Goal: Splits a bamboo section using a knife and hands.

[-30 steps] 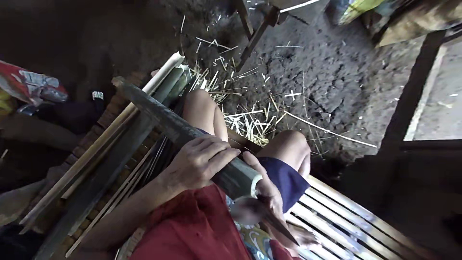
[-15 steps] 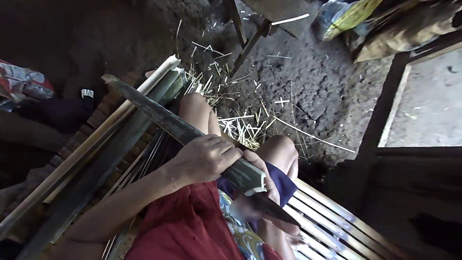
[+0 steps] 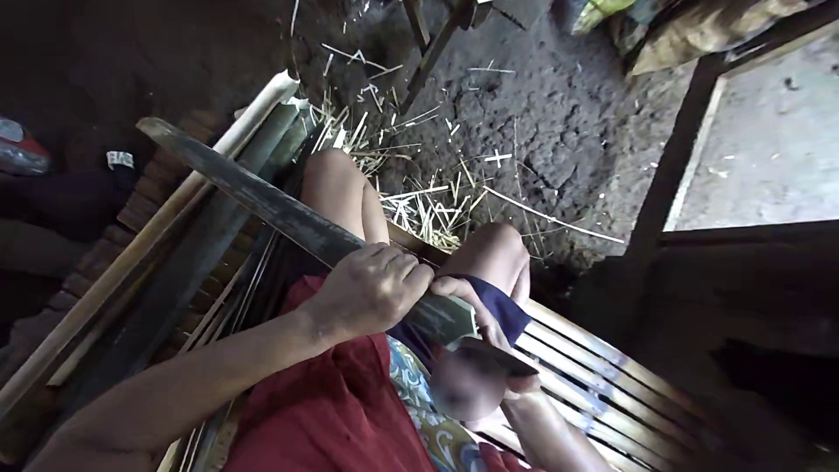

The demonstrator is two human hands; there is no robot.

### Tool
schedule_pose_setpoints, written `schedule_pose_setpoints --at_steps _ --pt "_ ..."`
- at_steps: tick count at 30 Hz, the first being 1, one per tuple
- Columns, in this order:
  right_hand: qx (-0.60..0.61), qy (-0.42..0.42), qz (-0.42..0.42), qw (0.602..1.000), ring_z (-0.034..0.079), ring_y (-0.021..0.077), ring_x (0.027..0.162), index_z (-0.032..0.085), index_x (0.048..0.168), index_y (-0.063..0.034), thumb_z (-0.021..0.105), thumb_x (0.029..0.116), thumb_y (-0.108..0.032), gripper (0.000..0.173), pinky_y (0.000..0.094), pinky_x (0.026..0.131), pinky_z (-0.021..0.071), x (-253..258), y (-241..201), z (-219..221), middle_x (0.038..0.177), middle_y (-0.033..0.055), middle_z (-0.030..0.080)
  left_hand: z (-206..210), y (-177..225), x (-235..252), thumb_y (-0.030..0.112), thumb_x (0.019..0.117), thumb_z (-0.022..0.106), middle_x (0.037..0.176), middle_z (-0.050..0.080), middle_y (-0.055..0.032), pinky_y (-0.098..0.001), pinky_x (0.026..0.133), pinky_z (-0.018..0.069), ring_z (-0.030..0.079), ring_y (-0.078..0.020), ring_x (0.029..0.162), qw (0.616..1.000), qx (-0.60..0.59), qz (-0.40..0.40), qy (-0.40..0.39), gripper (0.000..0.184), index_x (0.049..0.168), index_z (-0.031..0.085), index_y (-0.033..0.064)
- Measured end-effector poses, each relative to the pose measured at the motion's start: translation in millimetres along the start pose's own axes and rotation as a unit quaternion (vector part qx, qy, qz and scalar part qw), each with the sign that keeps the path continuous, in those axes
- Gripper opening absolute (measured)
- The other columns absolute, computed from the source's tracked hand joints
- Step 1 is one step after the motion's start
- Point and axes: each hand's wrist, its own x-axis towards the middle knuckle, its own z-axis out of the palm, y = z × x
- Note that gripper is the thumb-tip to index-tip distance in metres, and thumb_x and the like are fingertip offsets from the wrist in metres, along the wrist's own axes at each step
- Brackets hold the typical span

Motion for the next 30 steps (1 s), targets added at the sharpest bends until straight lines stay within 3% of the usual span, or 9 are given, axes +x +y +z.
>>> schedule_pose_setpoints --at_steps 3,8,12,14,16,18,21,24,30 --pt "0.008 0.059 0.043 0.997 0.049 -0.0044 0.044 0.053 0.127 -0.0346 0.067 0.0882 -0.063 0.050 0.0125 0.039 0.0419 -2 -2 -1 0.065 -0.0115 0.056 17 -1 -1 0.002 0.0936 0.056 0.085 0.074 -0.0141 -0.0369 0.080 0.0595 0.075 -0.0268 0.085 1.000 0.016 -0.018 0.009 0.015 0.089 0.070 0.0016" --pt "-0.057 0.201 0.021 0.978 0.044 -0.0026 0.039 0.053 0.118 -0.0282 0.061 0.0787 -0.081 0.067 0.0152 0.035 0.0396 6 20 -13 0.060 -0.0103 0.053 45 -8 -1 -0.001 0.0899 0.059 0.092 0.075 -0.0168 -0.0417 0.082 0.0597 0.075 -0.0306 0.089 0.998 0.028 -0.036 -0.044 0.013 0.095 0.071 -0.0003" --pt "-0.358 0.310 -0.212 0.855 0.058 -0.0075 0.065 0.056 0.137 -0.0192 0.047 0.0925 -0.077 0.073 0.0148 0.055 0.0517 25 43 -28 0.094 -0.0105 0.070 48 -10 13 0.000 0.0875 0.066 0.095 0.075 -0.0169 -0.0434 0.086 0.0588 0.074 -0.0332 0.092 0.994 0.038 -0.075 -0.072 0.033 0.120 0.071 -0.0003" --pt "-0.428 0.344 -0.278 0.788 0.065 -0.0046 0.071 0.050 0.144 -0.0116 0.047 0.0967 -0.070 0.075 0.0189 0.062 0.0571 31 54 -31 0.093 -0.0040 0.072 48 -10 13 0.003 0.0888 0.067 0.093 0.075 -0.0174 -0.0445 0.088 0.0584 0.074 -0.0343 0.092 0.993 0.034 -0.079 -0.076 0.040 0.129 0.067 -0.0004" --pt "-0.437 0.367 -0.281 0.772 0.065 -0.0037 0.069 0.044 0.149 -0.0128 0.045 0.0958 -0.073 0.080 0.0194 0.061 0.0569 32 58 -26 0.089 -0.0028 0.071 44 -9 13 -0.001 0.0908 0.063 0.089 0.074 -0.0167 -0.0439 0.087 0.0581 0.074 -0.0335 0.089 0.994 0.029 -0.076 -0.071 0.042 0.133 0.063 -0.0014" --pt "-0.374 0.345 -0.229 0.830 0.061 -0.0074 0.065 0.040 0.152 -0.0160 0.047 0.0942 -0.074 0.082 0.0149 0.057 0.0533 24 52 -12 0.088 -0.0067 0.069 37 -9 9 -0.002 0.0931 0.059 0.090 0.073 -0.0159 -0.0415 0.089 0.0571 0.073 -0.0315 0.090 0.996 0.034 -0.062 -0.060 0.041 0.134 0.061 -0.0027" --pt "-0.046 0.164 -0.158 0.973 0.052 -0.0087 0.053 0.036 0.158 -0.0272 0.051 0.0921 -0.073 0.081 0.0109 0.048 0.0451 -5 30 2 0.072 -0.0139 0.064 18 -7 0 0.000 0.0976 0.057 0.098 0.075 -0.0168 -0.0380 0.095 0.0553 0.073 -0.0290 0.095 0.998 0.040 -0.039 -0.031 0.031 0.127 0.064 -0.0055" --pt "0.107 -0.013 -0.160 0.981 0.054 -0.0072 0.058 0.025 0.163 -0.0262 0.056 0.0905 -0.071 0.091 0.0100 0.057 0.0459 -10 32 -10 0.077 -0.0118 0.068 0 -3 -9 0.003 0.1000 0.056 0.100 0.075 -0.0168 -0.0372 0.099 0.0533 0.072 -0.0272 0.098 0.998 0.043 -0.039 -0.007 0.022 0.116 0.069 -0.0034" --pt "0.130 -0.068 -0.116 0.982 0.055 -0.0073 0.061 0.027 0.163 -0.0288 0.065 0.0889 -0.063 0.090 0.0082 0.056 0.0456 13 40 -4 0.084 -0.0100 0.068 -16 0 -13 0.004 0.1014 0.054 0.101 0.075 -0.0170 -0.0372 0.101 0.0521 0.072 -0.0274 0.102 0.998 0.044 -0.033 0.003 0.019 0.107 0.071 -0.0014"
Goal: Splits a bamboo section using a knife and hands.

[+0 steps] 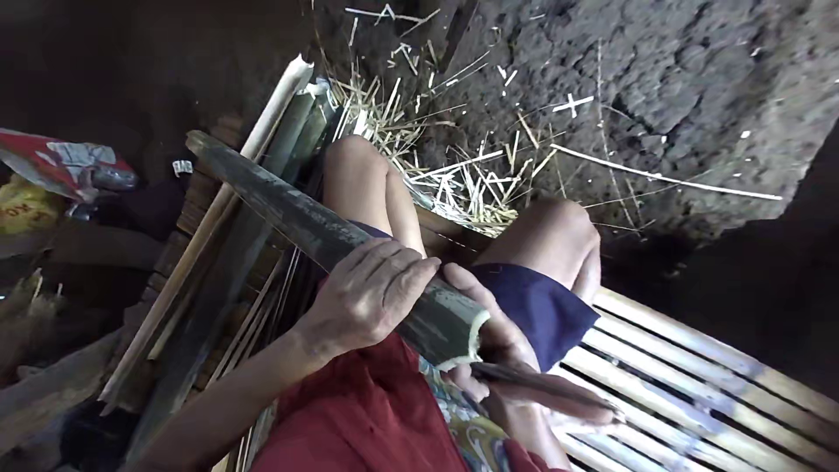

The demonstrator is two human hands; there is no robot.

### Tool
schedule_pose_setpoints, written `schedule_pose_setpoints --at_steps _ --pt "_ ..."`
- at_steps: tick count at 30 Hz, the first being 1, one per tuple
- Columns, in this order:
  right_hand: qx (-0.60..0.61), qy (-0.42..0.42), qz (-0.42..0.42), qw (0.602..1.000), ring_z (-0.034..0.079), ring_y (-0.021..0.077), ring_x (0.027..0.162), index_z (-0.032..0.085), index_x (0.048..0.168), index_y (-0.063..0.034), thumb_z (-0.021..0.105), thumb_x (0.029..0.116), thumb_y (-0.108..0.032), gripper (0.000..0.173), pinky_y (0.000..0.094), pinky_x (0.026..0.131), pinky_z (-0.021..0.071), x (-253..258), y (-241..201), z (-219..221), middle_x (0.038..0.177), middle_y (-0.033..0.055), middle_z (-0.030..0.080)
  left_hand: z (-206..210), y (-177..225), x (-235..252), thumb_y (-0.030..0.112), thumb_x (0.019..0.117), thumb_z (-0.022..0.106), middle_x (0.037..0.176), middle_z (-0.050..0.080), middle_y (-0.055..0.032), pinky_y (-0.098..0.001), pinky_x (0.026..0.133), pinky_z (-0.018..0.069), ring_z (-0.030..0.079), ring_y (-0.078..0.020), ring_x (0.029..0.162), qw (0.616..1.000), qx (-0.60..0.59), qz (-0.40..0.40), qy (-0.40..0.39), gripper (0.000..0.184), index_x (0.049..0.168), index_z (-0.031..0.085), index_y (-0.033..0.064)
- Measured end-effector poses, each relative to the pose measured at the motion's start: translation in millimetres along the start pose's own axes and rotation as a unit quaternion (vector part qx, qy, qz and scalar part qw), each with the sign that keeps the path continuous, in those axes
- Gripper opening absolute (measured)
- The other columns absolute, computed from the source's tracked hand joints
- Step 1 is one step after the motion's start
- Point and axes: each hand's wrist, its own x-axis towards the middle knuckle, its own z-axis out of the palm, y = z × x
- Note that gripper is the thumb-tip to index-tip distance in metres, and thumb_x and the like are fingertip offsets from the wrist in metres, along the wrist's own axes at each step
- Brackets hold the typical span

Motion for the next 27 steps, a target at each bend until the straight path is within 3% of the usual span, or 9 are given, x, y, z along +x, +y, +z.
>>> schedule_pose_setpoints --at_steps 8,13,15,19,22,23,24,26,27 --pt "-0.015 -0.024 0.025 0.999 0.061 -0.0070 0.074 0.038 0.156 -0.0299 0.070 0.0856 -0.061 0.084 0.0082 0.062 0.0497 9 -10 8 0.102 -0.0113 0.068 -2 -1 -6 0.002 0.1014 0.054 0.097 0.075 -0.0161 -0.0362 0.099 0.0533 0.073 -0.0262 0.097 1.000 -0.006 0.015 0.018 0.017 0.104 0.070 -0.0007" --pt "-0.087 -0.056 0.044 0.994 0.055 -0.0095 0.073 0.046 0.147 -0.0272 0.064 0.0971 -0.049 0.058 0.0068 0.062 0.0458 9 -18 2 0.097 -0.0120 0.064 1 0 -9 0.004 0.1018 0.054 0.095 0.075 -0.0166 -0.0368 0.096 0.0548 0.073 -0.0269 0.095 0.999 -0.014 0.017 0.026 0.018 0.104 0.072 -0.0011" --pt "-0.134 -0.022 0.048 0.990 0.053 -0.0110 0.066 0.050 0.142 -0.0271 0.062 0.0969 -0.055 0.054 0.0064 0.058 0.0441 6 -22 7 0.087 -0.0138 0.062 6 2 -10 0.003 0.1012 0.054 0.094 0.076 -0.0162 -0.0371 0.096 0.0546 0.073 -0.0272 0.094 0.999 -0.005 0.018 0.030 0.019 0.104 0.072 -0.0012" --pt "-0.288 0.111 0.003 0.951 0.057 -0.0112 0.069 0.058 0.130 -0.0314 0.055 0.0972 -0.063 0.045 0.0081 0.058 0.0489 6 -17 17 0.093 -0.0173 0.065 22 4 -8 0.003 0.0996 0.056 0.093 0.076 -0.0150 -0.0370 0.094 0.0552 0.073 -0.0263 0.092 0.999 0.006 0.001 0.049 0.017 0.100 0.073 0.0001" --pt "-0.272 0.219 -0.037 0.936 0.054 -0.0073 0.055 0.064 0.118 -0.0337 0.050 0.0905 -0.077 0.052 0.0114 0.044 0.0441 9 -1 7 0.081 -0.0150 0.066 41 1 -3 0.001 0.0976 0.058 0.092 0.075 -0.0152 -0.0381 0.092 0.0570 0.073 -0.0277 0.090 1.000 0.001 -0.008 0.026 0.016 0.100 0.074 -0.0007" --pt "-0.303 0.245 -0.057 0.919 0.055 -0.0088 0.057 0.064 0.116 -0.0330 0.045 0.0898 -0.080 0.057 0.0106 0.046 0.0444 10 1 2 0.081 -0.0162 0.066 47 -2 2 0.002 0.0977 0.058 0.091 0.075 -0.0151 -0.0379 0.090 0.0575 0.073 -0.0279 0.089 1.000 0.002 -0.005 0.022 0.016 0.099 0.074 -0.0004" --pt "-0.358 0.269 -0.081 0.891 0.058 -0.0110 0.065 0.064 0.117 -0.0322 0.039 0.0914 -0.081 0.060 0.0096 0.053 0.0474 10 2 -1 0.086 -0.0186 0.066 51 -1 4 0.002 0.0981 0.058 0.093 0.075 -0.0152 -0.0381 0.089 0.0577 0.074 -0.0283 0.090 1.000 -0.001 -0.010 0.014 0.016 0.100 0.074 -0.0001" --pt "-0.490 0.295 -0.160 0.804 0.063 -0.0104 0.085 0.061 0.127 -0.0279 0.037 0.0975 -0.074 0.060 0.0121 0.072 0.0534 12 7 -11 0.099 -0.0183 0.068 56 2 8 0.003 0.0989 0.056 0.101 0.075 -0.0172 -0.0410 0.093 0.0564 0.073 -0.0311 0.097 1.000 -0.015 -0.022 -0.004 0.020 0.108 0.073 -0.0007" --pt "-0.550 0.311 -0.200 0.749 0.064 -0.0087 0.083 0.058 0.131 -0.0231 0.040 0.0984 -0.072 0.062 0.0140 0.072 0.0551 14 9 -17 0.096 -0.0140 0.069 58 1 10 0.004 0.0997 0.056 0.105 0.074 -0.0183 -0.0423 0.096 0.0551 0.072 -0.0321 0.100 0.999 -0.021 -0.025 -0.009 0.022 0.114 0.072 -0.0011"
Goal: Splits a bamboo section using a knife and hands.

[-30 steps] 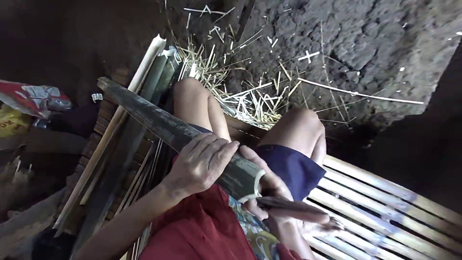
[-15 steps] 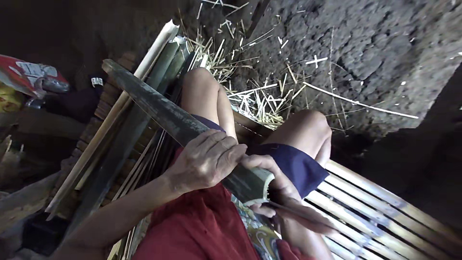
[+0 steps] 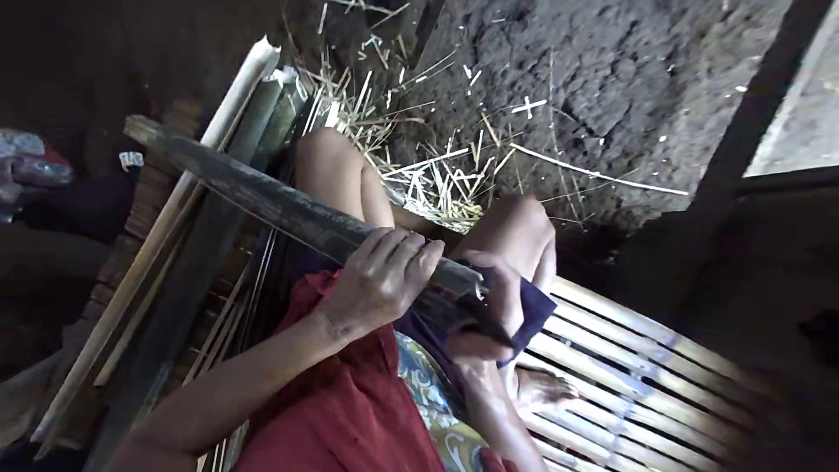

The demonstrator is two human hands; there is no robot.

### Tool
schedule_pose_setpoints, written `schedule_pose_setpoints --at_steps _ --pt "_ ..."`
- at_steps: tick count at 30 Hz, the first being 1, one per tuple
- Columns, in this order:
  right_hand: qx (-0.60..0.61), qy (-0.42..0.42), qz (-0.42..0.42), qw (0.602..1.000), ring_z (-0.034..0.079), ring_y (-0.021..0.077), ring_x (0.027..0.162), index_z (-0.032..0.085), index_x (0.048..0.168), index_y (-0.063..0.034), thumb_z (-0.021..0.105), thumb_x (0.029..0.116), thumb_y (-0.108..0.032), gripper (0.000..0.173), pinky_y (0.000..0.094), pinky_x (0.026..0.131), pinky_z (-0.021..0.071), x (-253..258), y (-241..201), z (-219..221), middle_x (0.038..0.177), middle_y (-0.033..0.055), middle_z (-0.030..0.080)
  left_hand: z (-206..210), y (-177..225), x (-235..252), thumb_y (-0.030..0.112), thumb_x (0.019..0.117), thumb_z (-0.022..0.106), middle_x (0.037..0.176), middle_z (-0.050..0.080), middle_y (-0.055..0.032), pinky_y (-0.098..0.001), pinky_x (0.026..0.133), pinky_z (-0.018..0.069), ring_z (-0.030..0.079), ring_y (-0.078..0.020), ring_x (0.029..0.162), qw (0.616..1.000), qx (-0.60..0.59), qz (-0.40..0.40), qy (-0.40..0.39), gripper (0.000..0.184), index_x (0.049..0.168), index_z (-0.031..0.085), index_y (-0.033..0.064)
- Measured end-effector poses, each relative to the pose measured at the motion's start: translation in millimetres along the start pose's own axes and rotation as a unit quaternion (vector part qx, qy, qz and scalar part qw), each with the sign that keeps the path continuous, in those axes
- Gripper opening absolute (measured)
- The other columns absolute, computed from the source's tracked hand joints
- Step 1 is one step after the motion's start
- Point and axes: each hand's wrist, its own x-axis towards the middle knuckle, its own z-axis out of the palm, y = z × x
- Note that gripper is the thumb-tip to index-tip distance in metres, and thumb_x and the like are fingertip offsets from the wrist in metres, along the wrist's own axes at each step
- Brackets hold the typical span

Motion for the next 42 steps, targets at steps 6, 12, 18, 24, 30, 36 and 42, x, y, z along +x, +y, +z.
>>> schedule_pose_setpoints --at_steps 6,12,18,24,30,36,42 --pt "0.052 -0.028 0.038 0.998 0.059 -0.0121 0.070 0.049 0.146 -0.0275 0.042 0.0992 -0.069 0.063 0.0098 0.063 0.0505 -9 -14 -6 0.086 -0.0159 0.066 -7 -1 0 0.004 0.1028 0.052 0.107 0.074 -0.0198 -0.0403 0.102 0.0513 0.072 -0.0308 0.105 0.999 0.030 0.014 0.024 0.028 0.127 0.064 -0.0041" --pt "0.477 -0.217 0.218 0.823 0.054 -0.0070 0.055 0.031 0.161 -0.0250 0.058 0.0836 -0.076 0.096 0.0106 0.052 0.0450 -15 -28 -12 0.077 -0.0117 0.067 -32 5 -27 0.004 0.1044 0.051 0.106 0.071 -0.0167 -0.0440 0.113 0.0432 0.067 -0.0281 0.110 0.997 0.039 0.023 0.063 0.020 0.118 0.065 -0.0006" --pt "0.539 -0.288 0.207 0.764 0.055 -0.0086 0.066 0.031 0.160 -0.0363 0.064 0.0974 -0.048 0.072 0.0064 0.059 0.0440 -13 -29 -2 0.091 -0.0100 0.067 -43 9 -33 0.005 0.1048 0.051 0.106 0.070 -0.0154 -0.0381 0.110 0.0446 0.066 -0.0242 0.111 0.997 0.027 0.000 0.075 0.019 0.119 0.062 -0.0016" --pt "0.505 -0.293 0.184 0.791 0.054 -0.0088 0.067 0.039 0.155 -0.0325 0.062 0.0978 -0.050 0.065 0.0073 0.061 0.0445 -13 -30 3 0.087 -0.0119 0.064 -46 9 -36 0.004 0.1019 0.056 0.111 0.071 -0.0183 -0.0387 0.107 0.0486 0.068 -0.0276 0.112 0.997 0.023 0.006 0.071 0.015 0.111 0.067 -0.0008" --pt "0.481 -0.263 0.221 0.807 0.055 -0.0179 0.080 0.054 0.134 -0.0059 0.075 0.0710 -0.067 0.090 0.0024 0.073 0.0438 -1 -54 -1 0.103 -0.0165 0.066 -46 7 -40 0.006 0.1017 0.057 0.105 0.073 -0.0176 -0.0385 0.106 0.0492 0.069 -0.0278 0.109 0.997 0.023 0.019 0.076 0.014 0.107 0.068 -0.0006" --pt "0.431 -0.267 0.158 0.847 0.061 -0.0057 0.101 0.058 0.128 -0.0110 0.064 0.0949 -0.051 0.053 0.0162 0.090 0.0509 -6 -37 4 0.116 -0.0082 0.064 -32 8 -43 0.008 0.1028 0.056 0.099 0.075 -0.0157 -0.0380 0.103 0.0512 0.071 -0.0264 0.104 0.994 0.022 0.018 0.106 0.016 0.102 0.070 0.0008" --pt "0.323 -0.210 0.292 0.876 0.056 -0.0109 0.060 0.062 0.111 -0.0348 0.041 0.0928 -0.078 0.051 0.0101 0.047 0.0458 -24 -29 -12 0.086 -0.0185 0.064 3 11 -48 0.005 0.0992 0.059 0.099 0.076 -0.0167 -0.0393 0.099 0.0541 0.073 -0.0283 0.100 0.995 0.042 0.006 0.090 0.016 0.103 0.074 0.0001"
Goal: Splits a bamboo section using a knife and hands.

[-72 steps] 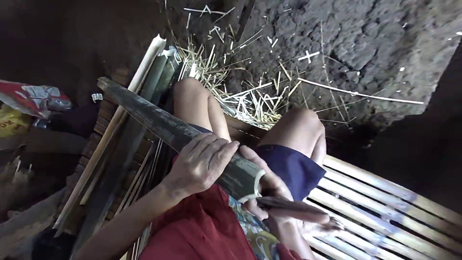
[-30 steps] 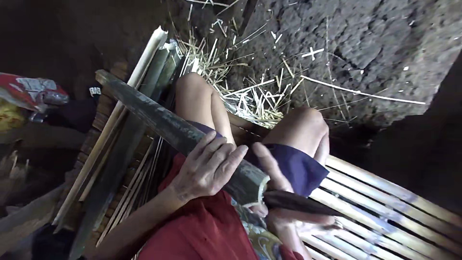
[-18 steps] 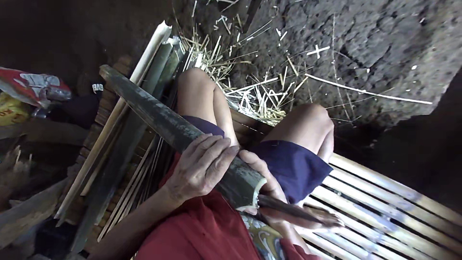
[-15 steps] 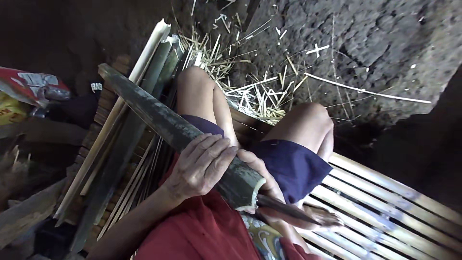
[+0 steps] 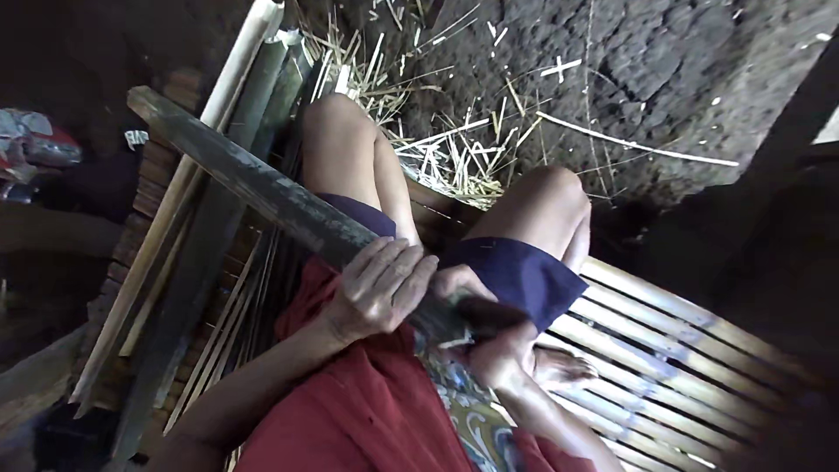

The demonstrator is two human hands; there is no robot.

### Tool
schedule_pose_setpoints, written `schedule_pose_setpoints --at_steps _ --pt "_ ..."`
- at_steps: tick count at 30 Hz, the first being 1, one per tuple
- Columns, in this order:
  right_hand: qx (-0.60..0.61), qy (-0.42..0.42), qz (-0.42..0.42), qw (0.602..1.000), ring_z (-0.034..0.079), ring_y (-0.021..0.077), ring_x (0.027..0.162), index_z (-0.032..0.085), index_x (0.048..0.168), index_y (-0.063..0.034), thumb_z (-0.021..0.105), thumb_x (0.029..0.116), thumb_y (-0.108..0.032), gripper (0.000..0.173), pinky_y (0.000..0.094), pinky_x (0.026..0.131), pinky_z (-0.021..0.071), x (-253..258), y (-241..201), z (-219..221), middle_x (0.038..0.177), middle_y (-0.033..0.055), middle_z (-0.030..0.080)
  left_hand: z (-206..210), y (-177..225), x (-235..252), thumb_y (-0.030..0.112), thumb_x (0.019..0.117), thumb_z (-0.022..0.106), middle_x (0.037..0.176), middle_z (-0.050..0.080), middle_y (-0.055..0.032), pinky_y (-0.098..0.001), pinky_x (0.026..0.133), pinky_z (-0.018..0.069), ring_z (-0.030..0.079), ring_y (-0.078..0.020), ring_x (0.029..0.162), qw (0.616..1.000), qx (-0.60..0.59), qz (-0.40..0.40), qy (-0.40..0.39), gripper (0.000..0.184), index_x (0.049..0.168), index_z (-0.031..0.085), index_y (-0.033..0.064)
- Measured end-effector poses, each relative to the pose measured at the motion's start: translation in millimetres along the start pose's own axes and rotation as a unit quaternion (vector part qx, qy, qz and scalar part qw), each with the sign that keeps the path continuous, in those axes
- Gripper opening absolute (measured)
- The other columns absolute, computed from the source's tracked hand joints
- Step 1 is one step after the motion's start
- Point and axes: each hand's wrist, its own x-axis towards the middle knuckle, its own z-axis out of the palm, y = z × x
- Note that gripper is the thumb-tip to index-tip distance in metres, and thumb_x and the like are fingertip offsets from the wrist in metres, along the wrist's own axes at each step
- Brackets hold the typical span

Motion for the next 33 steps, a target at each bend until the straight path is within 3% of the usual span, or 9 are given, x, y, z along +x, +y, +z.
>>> schedule_pose_setpoints --at_steps 3,6,11,17,20,25,28,30,33 --pt "-0.049 0.082 -0.007 0.995 0.052 -0.0078 0.052 0.062 0.106 -0.0323 0.034 0.0892 -0.085 0.062 0.0131 0.041 0.0428 4 9 -5 0.076 -0.0155 0.061 15 -3 1 0.003 0.0982 0.059 0.099 0.076 -0.0163 -0.0398 0.098 0.0545 0.074 -0.0285 0.098 1.000 0.001 -0.009 -0.014 0.017 0.105 0.074 0.0004" --pt "-0.296 0.151 -0.142 0.932 0.063 -0.0055 0.080 0.057 0.129 -0.0195 0.031 0.0967 -0.077 0.072 0.0166 0.065 0.0546 11 11 -13 0.097 -0.0087 0.068 14 0 9 0.003 0.0993 0.057 0.106 0.076 -0.0176 -0.0407 0.103 0.0509 0.072 -0.0300 0.105 0.999 0.002 -0.032 -0.021 0.022 0.116 0.071 -0.0026" --pt "-0.486 0.194 -0.233 0.819 0.061 0.0043 0.056 0.041 0.148 0.0000 0.032 0.0917 -0.084 0.101 0.0237 0.054 0.0535 16 11 -12 0.065 0.0065 0.061 15 -1 3 0.009 0.1038 0.052 0.125 0.071 -0.0190 -0.0424 0.113 0.0422 0.065 -0.0304 0.123 0.999 -0.001 -0.041 -0.006 0.030 0.129 0.062 -0.0051" --pt "-0.125 -0.052 -0.179 0.974 0.052 -0.0125 0.064 0.032 0.159 -0.0155 0.049 0.0914 -0.075 0.091 0.0057 0.061 0.0446 -1 9 5 0.075 -0.0115 0.059 -17 -5 -16 0.013 0.1064 0.051 0.115 0.068 -0.0092 -0.0417 0.117 0.0370 0.060 -0.0220 0.123 0.999 -0.002 -0.023 0.039 0.015 0.113 0.063 0.0076" --pt "0.083 -0.174 -0.120 0.974 0.047 -0.0067 0.056 0.026 0.162 -0.0187 0.058 0.0872 -0.073 0.098 0.0096 0.057 0.0429 5 21 14 0.067 -0.0084 0.056 -30 -6 -16 0.015 0.1048 0.056 0.117 0.066 -0.0062 -0.0409 0.118 0.0370 0.058 -0.0191 0.125 0.997 -0.003 -0.035 0.069 0.011 0.112 0.061 0.0091" --pt "0.053 -0.141 -0.066 0.986 0.046 -0.0046 0.053 0.049 0.137 0.0165 0.066 0.0825 -0.060 0.096 0.0122 0.057 0.0429 21 -8 34 0.067 0.0003 0.060 -37 -6 -18 0.017 0.1056 0.055 0.119 0.066 -0.0051 -0.0380 0.116 0.0387 0.058 -0.0174 0.126 0.995 -0.003 -0.039 0.088 0.011 0.112 0.061 0.0090" --pt "0.006 -0.147 -0.141 0.979 0.052 -0.0054 0.064 0.049 0.142 0.0093 0.060 0.0847 -0.068 0.097 0.0129 0.068 0.0471 24 6 34 0.076 0.0013 0.064 -39 -6 -17 0.017 0.1053 0.056 0.119 0.066 -0.0056 -0.0379 0.115 0.0394 0.058 -0.0176 0.125 0.995 -0.008 -0.039 0.097 0.012 0.112 0.062 0.0085" --pt "-0.026 -0.158 -0.188 0.969 0.061 -0.0077 0.096 0.045 0.148 -0.0009 0.052 0.0925 -0.069 0.088 0.0135 0.093 0.0486 26 15 31 0.109 -0.0005 0.069 -40 -6 -16 0.016 0.1051 0.056 0.118 0.066 -0.0058 -0.0384 0.115 0.0394 0.058 -0.0178 0.125 0.994 -0.011 -0.038 0.098 0.011 0.111 0.062 0.0085" --pt "-0.043 -0.147 -0.218 0.964 0.061 0.0006 0.118 0.047 0.148 0.0020 0.052 0.0824 -0.080 0.105 0.0225 0.106 0.0466 31 21 33 0.128 0.0073 0.069 -41 -7 -14 0.015 0.1050 0.055 0.115 0.067 -0.0064 -0.0384 0.114 0.0403 0.060 -0.0189 0.122 0.994 -0.019 -0.033 0.101 0.011 0.109 0.063 0.0081"
